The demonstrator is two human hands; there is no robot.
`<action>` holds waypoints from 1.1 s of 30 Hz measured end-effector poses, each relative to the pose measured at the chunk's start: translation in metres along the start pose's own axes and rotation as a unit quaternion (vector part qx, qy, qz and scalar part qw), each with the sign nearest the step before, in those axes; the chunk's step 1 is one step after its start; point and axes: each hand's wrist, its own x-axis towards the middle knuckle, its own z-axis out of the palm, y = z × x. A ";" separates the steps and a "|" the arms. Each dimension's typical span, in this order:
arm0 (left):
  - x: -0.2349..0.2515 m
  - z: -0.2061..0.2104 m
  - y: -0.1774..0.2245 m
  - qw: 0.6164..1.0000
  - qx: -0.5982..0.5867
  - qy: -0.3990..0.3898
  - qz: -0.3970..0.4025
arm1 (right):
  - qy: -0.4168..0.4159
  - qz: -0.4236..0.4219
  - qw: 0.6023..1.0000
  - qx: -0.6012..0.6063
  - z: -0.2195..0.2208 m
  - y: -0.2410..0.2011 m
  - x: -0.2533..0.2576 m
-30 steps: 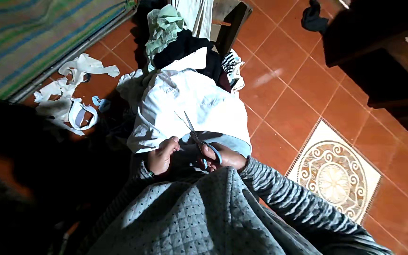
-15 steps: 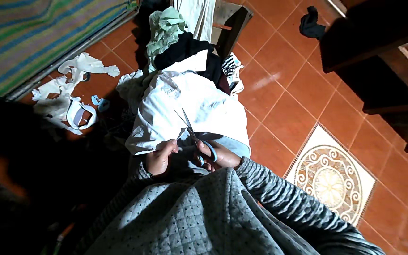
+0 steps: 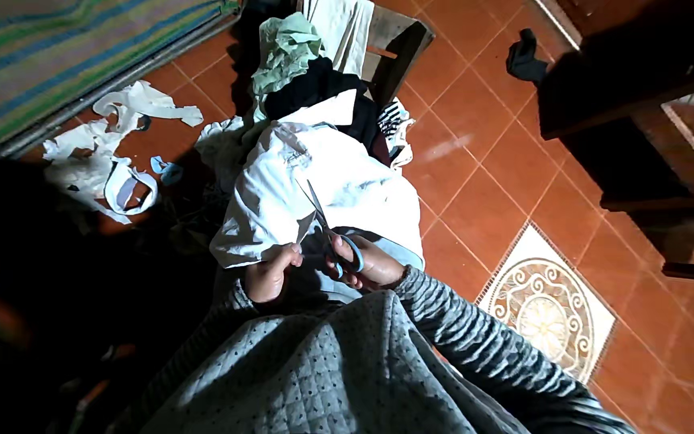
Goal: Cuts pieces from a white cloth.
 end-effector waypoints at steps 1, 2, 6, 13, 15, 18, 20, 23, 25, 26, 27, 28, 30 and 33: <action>0.000 0.000 -0.001 1.000 -0.008 0.005 0.004 | 0.000 -0.008 1.000 0.001 -0.001 0.001 0.001; -0.001 0.000 -0.002 1.000 -0.013 0.006 0.008 | 0.002 -0.013 1.000 0.002 -0.002 0.002 0.002; -0.001 -0.001 -0.004 1.000 -0.015 0.005 0.013 | 0.008 -0.007 1.000 -0.005 -0.001 -0.001 0.004; -0.002 -0.002 -0.004 1.000 -0.025 -0.003 0.018 | 0.019 0.016 1.000 -0.009 0.000 -0.016 0.013; -0.002 -0.003 -0.006 0.999 -0.037 -0.007 0.020 | 0.018 0.009 1.000 -0.010 -0.002 -0.017 0.013; -0.001 -0.005 -0.008 0.999 -0.039 -0.019 0.025 | 0.007 -0.003 1.000 -0.018 -0.006 -0.016 0.015; -0.002 -0.004 -0.007 0.999 -0.040 -0.013 0.021 | 0.013 0.004 1.000 -0.021 -0.005 -0.018 0.015; -0.004 -0.003 -0.007 0.999 -0.038 -0.010 0.011 | 0.029 0.029 0.999 -0.020 -0.002 -0.023 0.017; -0.005 -0.003 -0.006 0.999 -0.037 -0.007 0.005 | 0.036 0.036 0.999 -0.013 -0.001 -0.026 0.021; -0.005 -0.003 -0.007 0.999 -0.039 -0.006 0.005 | 0.036 0.036 0.999 -0.008 0.000 -0.027 0.024; -0.005 -0.003 -0.007 0.999 -0.041 -0.008 0.006 | 0.033 0.034 0.999 -0.007 0.000 -0.028 0.026; -0.005 -0.004 -0.007 0.999 -0.043 -0.012 0.011 | 0.032 0.033 0.999 -0.008 0.000 -0.029 0.027; -0.005 -0.004 -0.009 0.998 -0.051 -0.010 0.018 | 0.039 0.031 0.999 -0.011 0.000 -0.029 0.030; -0.005 -0.007 -0.009 0.998 -0.049 -0.021 0.020 | 0.042 0.035 0.998 -0.010 0.002 -0.029 0.031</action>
